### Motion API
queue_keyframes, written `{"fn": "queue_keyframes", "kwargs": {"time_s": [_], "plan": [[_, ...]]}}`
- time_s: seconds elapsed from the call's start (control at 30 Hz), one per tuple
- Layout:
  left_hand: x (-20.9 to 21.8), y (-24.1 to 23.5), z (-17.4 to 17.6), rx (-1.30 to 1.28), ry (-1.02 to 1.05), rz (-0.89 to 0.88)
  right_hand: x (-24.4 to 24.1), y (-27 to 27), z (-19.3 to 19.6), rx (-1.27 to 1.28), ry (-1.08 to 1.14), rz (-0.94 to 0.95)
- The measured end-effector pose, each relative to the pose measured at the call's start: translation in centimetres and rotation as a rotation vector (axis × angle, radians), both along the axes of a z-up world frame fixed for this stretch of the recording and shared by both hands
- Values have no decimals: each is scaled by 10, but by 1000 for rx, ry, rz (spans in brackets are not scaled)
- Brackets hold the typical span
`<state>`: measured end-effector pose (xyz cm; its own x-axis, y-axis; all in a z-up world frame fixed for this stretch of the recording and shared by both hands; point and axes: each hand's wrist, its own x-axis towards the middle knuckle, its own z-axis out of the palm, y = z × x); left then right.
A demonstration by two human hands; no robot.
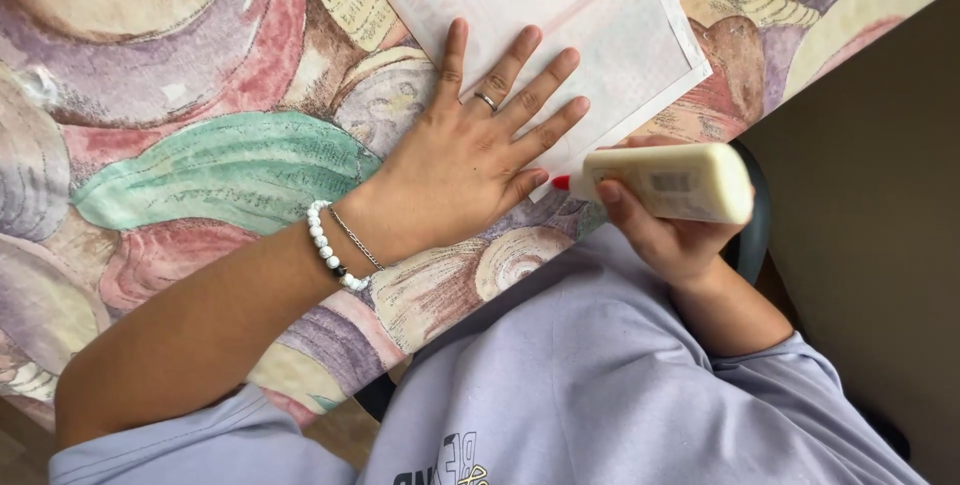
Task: Applying glue to paper templates and folding them to assemble bags.
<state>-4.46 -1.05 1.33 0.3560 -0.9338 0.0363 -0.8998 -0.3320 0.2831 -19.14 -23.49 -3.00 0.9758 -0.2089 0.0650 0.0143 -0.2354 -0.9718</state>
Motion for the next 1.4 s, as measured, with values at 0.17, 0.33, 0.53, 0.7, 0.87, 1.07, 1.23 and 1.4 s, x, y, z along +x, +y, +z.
{"fn": "queue_keyframes", "kwargs": {"time_s": [0.17, 0.33, 0.53, 0.7, 0.87, 1.07, 1.23, 1.4], "plan": [[-1, 0, -3, 32, -25, 17, 8, -2, -4, -1, -263, -282], [-1, 0, -4, -3, -2, 15, -8, 9, -7, 62, -44, -93], [-1, 2, -4, -50, -4, 11, 6, 0, -10, -3, -253, -63], [-1, 1, -5, -32, -26, 17, 7, 9, -2, 3, -346, -245], [0, 1, -4, -31, 1, 11, -17, 10, -18, 65, -33, -19], [-1, 1, -5, -54, -10, 17, 11, -28, -30, -68, -559, -214], [-1, 1, -4, -58, 0, 16, 12, -20, -32, -92, -591, -228], [-1, 1, -2, -68, 13, 16, 4, -22, -39, -153, -560, -48]]}}
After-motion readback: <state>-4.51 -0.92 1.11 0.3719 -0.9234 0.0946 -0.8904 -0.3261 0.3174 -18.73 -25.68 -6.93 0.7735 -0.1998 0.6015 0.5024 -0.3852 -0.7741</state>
